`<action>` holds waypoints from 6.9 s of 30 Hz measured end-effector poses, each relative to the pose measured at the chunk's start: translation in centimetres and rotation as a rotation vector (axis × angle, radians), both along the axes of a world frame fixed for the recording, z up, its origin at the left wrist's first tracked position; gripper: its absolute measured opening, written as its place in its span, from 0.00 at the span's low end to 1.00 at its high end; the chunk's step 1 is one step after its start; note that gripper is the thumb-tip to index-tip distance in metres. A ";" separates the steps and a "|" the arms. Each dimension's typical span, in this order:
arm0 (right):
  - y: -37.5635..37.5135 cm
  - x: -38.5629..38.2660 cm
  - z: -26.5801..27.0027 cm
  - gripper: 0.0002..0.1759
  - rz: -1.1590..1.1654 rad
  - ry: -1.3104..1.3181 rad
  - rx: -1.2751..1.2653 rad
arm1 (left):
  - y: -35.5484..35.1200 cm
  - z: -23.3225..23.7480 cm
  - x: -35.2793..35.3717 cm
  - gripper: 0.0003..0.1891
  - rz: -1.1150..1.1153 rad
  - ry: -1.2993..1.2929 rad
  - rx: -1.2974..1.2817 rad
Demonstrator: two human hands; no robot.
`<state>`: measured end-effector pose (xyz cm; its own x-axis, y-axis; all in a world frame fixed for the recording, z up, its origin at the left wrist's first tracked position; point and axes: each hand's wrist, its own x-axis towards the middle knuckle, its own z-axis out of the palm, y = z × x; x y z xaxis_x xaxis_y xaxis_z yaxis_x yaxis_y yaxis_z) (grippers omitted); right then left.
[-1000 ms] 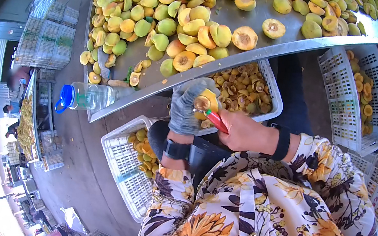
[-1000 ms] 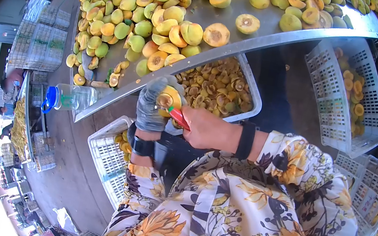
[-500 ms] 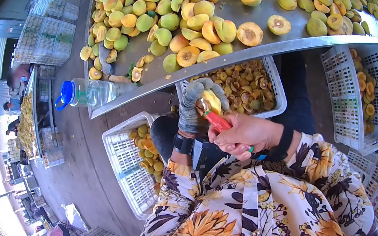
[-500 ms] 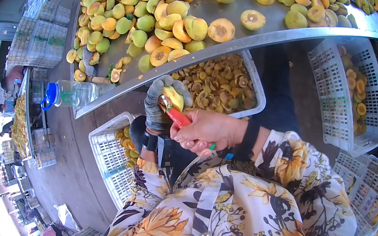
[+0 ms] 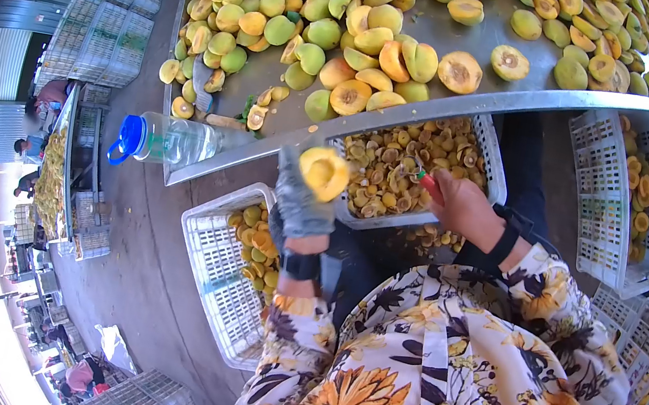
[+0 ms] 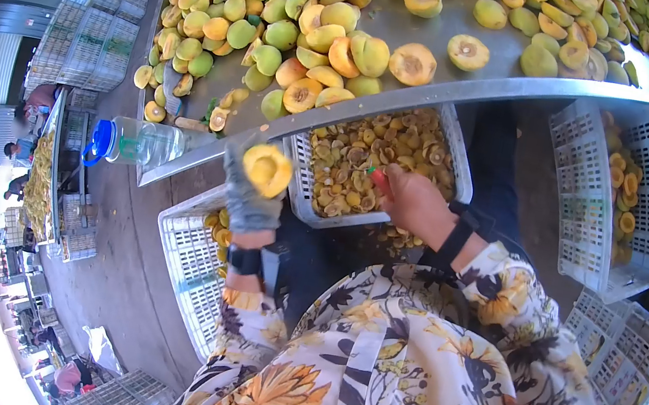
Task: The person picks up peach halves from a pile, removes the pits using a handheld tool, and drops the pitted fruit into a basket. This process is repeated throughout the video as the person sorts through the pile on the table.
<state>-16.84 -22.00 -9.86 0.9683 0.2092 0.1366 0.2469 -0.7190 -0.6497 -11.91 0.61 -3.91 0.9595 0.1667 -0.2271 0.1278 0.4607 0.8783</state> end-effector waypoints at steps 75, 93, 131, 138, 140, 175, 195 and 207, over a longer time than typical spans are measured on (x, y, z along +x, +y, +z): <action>2.7 -2.5 6.9 0.11 -0.211 0.182 0.333 | -8.8 1.0 1.0 0.38 -0.382 -0.079 0.033; 3.1 -1.9 5.4 0.08 -0.064 0.242 0.474 | -5.9 2.5 4.9 0.36 -1.097 0.474 -0.061; 4.1 -0.5 6.4 0.08 0.100 0.183 0.270 | -5.1 -0.9 1.3 0.19 -0.212 0.249 -0.149; 5.2 -1.2 6.5 0.07 0.021 0.398 0.462 | -5.8 0.2 1.3 0.15 -0.281 0.114 -0.016; 5.2 -1.2 6.4 0.06 0.032 0.480 0.566 | -5.6 -0.4 1.5 0.15 -0.305 0.108 -0.012; -0.3 -1.3 0.8 0.23 -0.078 0.156 0.278 | -2.1 2.4 12.1 0.25 -0.498 0.093 1.793; 3.2 4.0 9.5 0.22 -0.146 0.572 1.229 | -5.5 4.8 2.8 0.18 -0.318 -0.117 0.132; 3.8 1.0 7.2 0.17 -0.201 0.134 0.385 | -7.4 0.2 2.5 0.22 -0.066 0.064 -0.085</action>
<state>-15.87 -18.19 -2.69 0.9989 -0.0265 0.0379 0.0223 -0.4437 -0.8959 -9.45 -6.78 -3.66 0.9508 0.0813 -0.2991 0.2151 0.5217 0.8256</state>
